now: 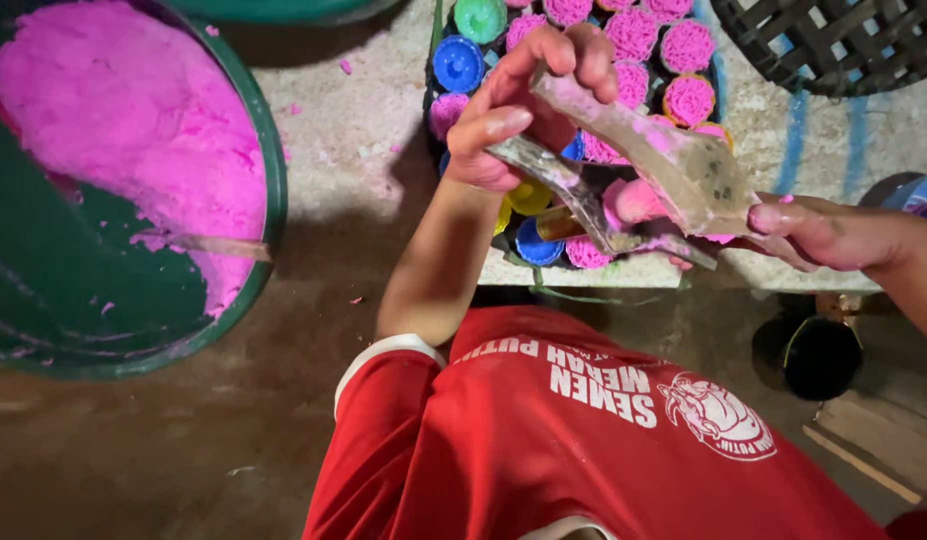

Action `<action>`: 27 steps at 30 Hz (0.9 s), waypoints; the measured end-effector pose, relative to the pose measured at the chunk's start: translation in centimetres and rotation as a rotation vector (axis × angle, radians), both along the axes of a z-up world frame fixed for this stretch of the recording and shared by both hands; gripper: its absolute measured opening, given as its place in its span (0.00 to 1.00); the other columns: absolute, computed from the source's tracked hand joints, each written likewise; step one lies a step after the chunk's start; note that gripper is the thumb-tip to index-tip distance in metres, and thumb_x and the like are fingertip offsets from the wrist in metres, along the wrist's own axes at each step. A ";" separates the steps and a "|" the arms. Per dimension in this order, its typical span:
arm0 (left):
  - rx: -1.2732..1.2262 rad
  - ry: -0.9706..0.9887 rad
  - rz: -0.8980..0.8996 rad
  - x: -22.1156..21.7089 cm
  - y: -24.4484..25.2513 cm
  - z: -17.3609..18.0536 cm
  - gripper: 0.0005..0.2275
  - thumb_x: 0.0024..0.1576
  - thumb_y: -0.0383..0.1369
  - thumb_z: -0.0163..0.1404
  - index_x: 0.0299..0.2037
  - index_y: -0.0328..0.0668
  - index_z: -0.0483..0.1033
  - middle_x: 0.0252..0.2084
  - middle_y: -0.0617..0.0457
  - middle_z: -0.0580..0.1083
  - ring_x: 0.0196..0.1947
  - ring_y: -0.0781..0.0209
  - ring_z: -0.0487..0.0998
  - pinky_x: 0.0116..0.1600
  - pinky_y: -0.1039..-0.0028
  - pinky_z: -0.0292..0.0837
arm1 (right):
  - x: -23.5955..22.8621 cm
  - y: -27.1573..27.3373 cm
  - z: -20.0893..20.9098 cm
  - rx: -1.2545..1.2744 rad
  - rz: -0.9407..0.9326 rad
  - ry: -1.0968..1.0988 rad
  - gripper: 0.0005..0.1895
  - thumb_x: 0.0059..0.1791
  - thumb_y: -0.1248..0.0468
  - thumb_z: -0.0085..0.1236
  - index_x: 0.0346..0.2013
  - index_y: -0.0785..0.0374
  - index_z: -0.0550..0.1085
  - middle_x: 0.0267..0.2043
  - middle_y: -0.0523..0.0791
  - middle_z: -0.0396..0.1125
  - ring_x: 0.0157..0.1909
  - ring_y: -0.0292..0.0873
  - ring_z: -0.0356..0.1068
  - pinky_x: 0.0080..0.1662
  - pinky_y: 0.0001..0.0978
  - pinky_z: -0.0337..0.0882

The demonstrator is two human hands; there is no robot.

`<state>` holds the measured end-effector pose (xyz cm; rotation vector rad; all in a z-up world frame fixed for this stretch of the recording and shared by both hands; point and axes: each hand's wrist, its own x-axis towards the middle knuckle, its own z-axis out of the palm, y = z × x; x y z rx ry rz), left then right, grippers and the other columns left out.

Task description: The person scoops pink paste from a green basin using a wooden stick and fills a handheld metal mold. They press the mold onto a tray of colorful plastic cups, ejecting a pink flower-shaped incense coil into each cup. The person repeats this cycle, refilling the mold and placing coils into the tray.

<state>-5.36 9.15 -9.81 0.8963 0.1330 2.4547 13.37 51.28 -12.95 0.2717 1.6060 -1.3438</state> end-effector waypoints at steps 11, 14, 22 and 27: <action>0.211 -0.232 -0.020 -2.8 1.5 -4.9 0.14 0.57 0.38 0.46 0.51 0.44 0.67 0.45 0.55 0.70 0.53 0.57 0.71 0.71 0.55 0.63 | -5.7 -11.0 5.2 0.135 0.104 0.053 0.42 0.53 0.38 0.21 0.68 0.63 0.63 0.62 0.49 0.69 0.62 0.46 0.68 0.64 0.36 0.65; 0.263 -0.279 -0.028 -3.0 1.4 -7.0 0.13 0.59 0.40 0.44 0.49 0.44 0.67 0.43 0.55 0.69 0.48 0.58 0.70 0.69 0.56 0.65 | -6.0 -14.1 5.9 0.146 0.136 0.225 0.43 0.54 0.37 0.19 0.70 0.65 0.59 0.69 0.49 0.61 0.69 0.45 0.59 0.67 0.35 0.56; 0.308 -0.292 -0.123 -4.0 2.1 -8.9 0.11 0.61 0.42 0.41 0.45 0.45 0.68 0.40 0.56 0.68 0.44 0.60 0.68 0.66 0.59 0.68 | -5.4 -15.8 6.5 0.403 0.104 0.184 0.41 0.56 0.37 0.25 0.59 0.66 0.73 0.45 0.54 0.70 0.47 0.45 0.66 0.52 0.40 0.64; 0.243 -0.229 -0.092 -5.7 1.2 -8.2 0.11 0.63 0.41 0.40 0.44 0.44 0.67 0.35 0.57 0.68 0.39 0.64 0.66 0.52 0.73 0.70 | -5.6 -17.6 5.9 0.142 0.056 0.622 0.38 0.59 0.37 0.27 0.53 0.69 0.70 0.35 0.38 0.67 0.36 0.33 0.62 0.37 0.29 0.65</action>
